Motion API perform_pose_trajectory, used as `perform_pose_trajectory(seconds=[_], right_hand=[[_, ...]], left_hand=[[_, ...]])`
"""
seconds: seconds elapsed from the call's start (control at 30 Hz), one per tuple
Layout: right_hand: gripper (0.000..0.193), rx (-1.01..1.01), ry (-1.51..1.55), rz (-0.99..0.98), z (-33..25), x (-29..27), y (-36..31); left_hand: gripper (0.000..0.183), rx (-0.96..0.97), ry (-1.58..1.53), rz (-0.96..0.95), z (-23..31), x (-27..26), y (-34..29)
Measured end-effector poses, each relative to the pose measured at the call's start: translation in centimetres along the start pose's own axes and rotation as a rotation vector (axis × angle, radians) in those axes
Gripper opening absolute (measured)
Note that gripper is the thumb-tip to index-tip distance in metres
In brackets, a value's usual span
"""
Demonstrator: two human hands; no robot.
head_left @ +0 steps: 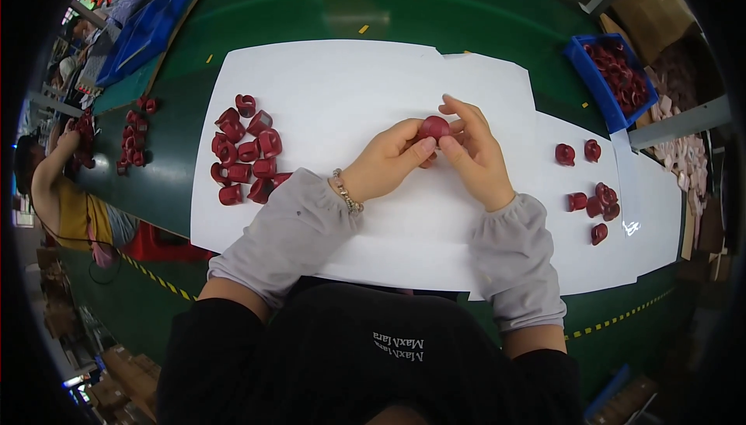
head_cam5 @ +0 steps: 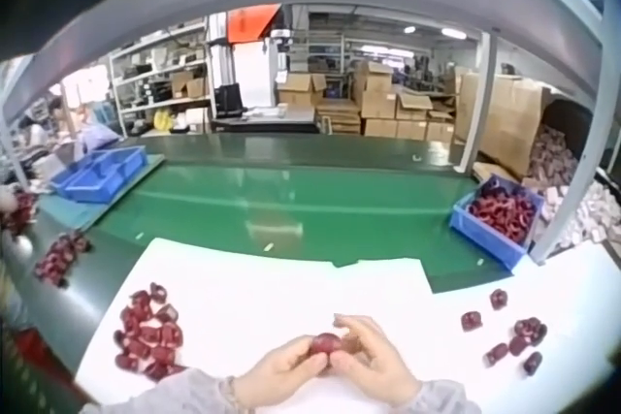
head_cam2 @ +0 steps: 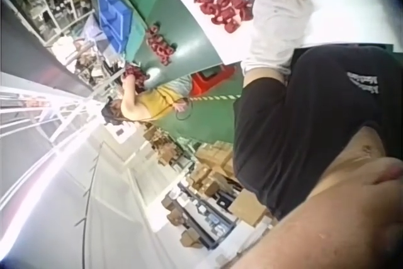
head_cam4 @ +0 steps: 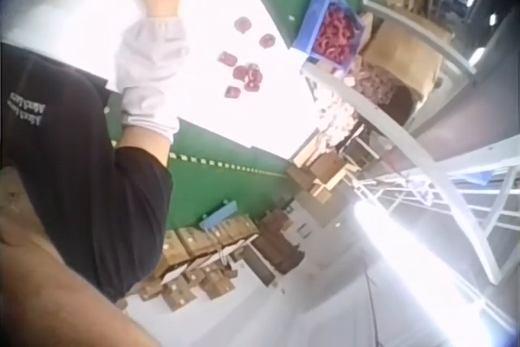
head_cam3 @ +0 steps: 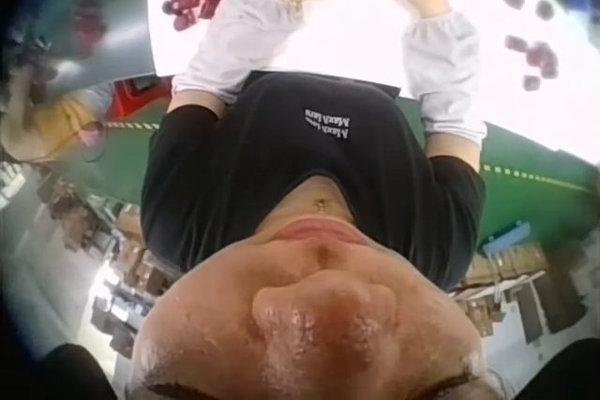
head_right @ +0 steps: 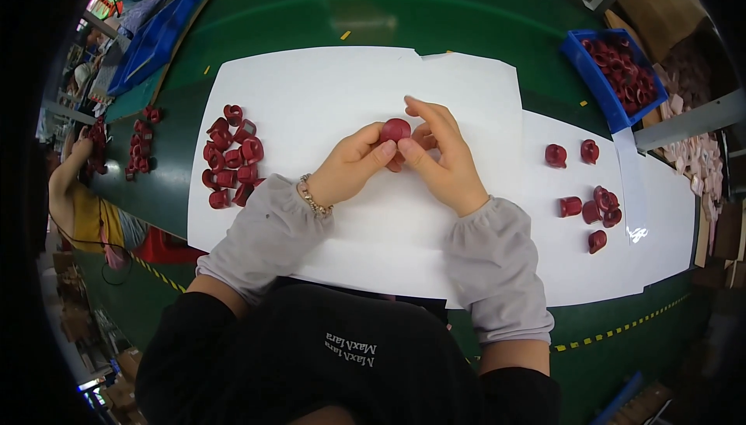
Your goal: The recorder is inspecting and sorting small red plastic electronic components on a white surface in a factory.
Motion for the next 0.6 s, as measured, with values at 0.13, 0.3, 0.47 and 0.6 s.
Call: perform_pose_trajectory(seconds=[0.13,0.3,0.47,0.6], right_hand=[[0.03,0.027,0.145,-0.064,0.2,0.4,0.1],[0.019,0.081,0.123,-0.018,1.0,-0.1,0.0],[0.018,0.199,0.174,-0.097,2.2,1.0,-0.4],[0.015,0.146,0.097,-0.093,2.1,1.1,-0.3]], left_hand=[[0.024,0.026,0.013,-0.04,-0.3,0.0,-0.1],[0.023,0.161,-0.184,0.171,1.8,-1.5,0.1],[0.019,0.027,-0.239,0.134,0.9,-2.1,0.6],[0.023,0.152,0.109,0.034,1.4,-1.2,0.7]])
Point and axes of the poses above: each hand's wrist, its own y-axis towards the middle knuckle, its own x-axis out of the palm, z = x × y, the point moved 7 cm from there along y, towards the middle knuckle, and after that the axes turned 14 degrees about -y, right-handed, at the moved point
